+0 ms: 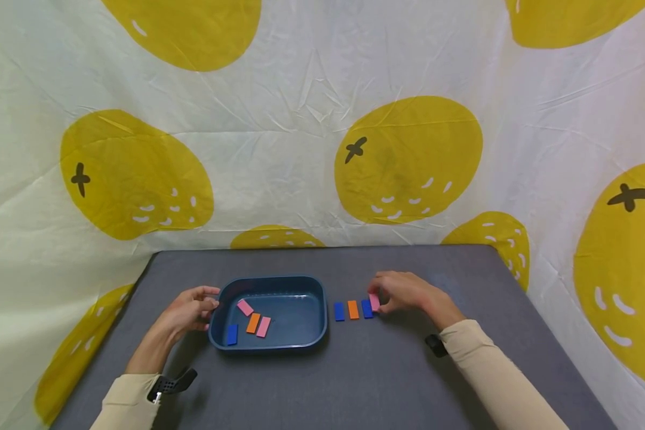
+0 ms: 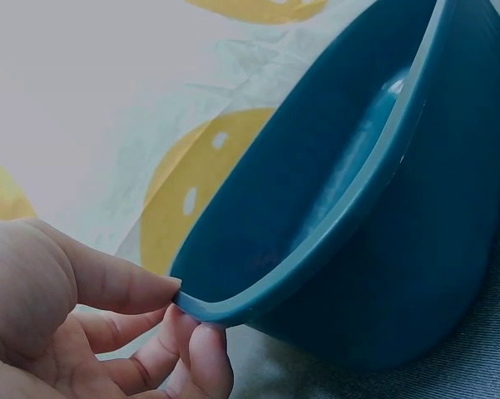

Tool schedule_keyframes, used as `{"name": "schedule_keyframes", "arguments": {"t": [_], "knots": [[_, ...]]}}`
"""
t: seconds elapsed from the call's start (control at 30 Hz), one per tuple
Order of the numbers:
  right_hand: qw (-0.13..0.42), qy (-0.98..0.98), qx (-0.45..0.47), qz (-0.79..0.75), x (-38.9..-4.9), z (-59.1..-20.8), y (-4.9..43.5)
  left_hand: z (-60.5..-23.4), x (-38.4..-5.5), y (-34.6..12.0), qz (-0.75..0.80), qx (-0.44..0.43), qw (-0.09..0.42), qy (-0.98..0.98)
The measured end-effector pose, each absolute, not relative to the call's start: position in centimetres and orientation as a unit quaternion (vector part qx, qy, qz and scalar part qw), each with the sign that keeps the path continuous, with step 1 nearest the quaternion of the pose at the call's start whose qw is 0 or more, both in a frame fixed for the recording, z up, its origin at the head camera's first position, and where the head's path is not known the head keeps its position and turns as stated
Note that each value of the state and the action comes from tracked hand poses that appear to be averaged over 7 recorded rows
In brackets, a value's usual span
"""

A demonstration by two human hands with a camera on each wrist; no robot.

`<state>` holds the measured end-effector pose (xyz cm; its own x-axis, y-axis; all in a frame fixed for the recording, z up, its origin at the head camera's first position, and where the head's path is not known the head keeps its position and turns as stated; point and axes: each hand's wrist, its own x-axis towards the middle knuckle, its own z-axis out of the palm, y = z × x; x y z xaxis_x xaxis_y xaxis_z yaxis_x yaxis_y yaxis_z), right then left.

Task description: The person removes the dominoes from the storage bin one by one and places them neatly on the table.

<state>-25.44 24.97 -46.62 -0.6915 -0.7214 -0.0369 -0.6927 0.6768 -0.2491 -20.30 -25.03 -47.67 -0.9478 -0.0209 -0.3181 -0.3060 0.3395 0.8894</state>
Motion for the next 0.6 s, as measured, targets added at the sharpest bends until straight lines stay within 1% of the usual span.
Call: {"name": "schedule_keyframes", "arguments": {"t": [0.6], "knots": [[0.061, 0.922, -0.372, -0.086, -25.4, -48.0, 26.2, -47.7, -20.4, -25.0, 0.564, -0.103, 0.127, 0.809]]}}
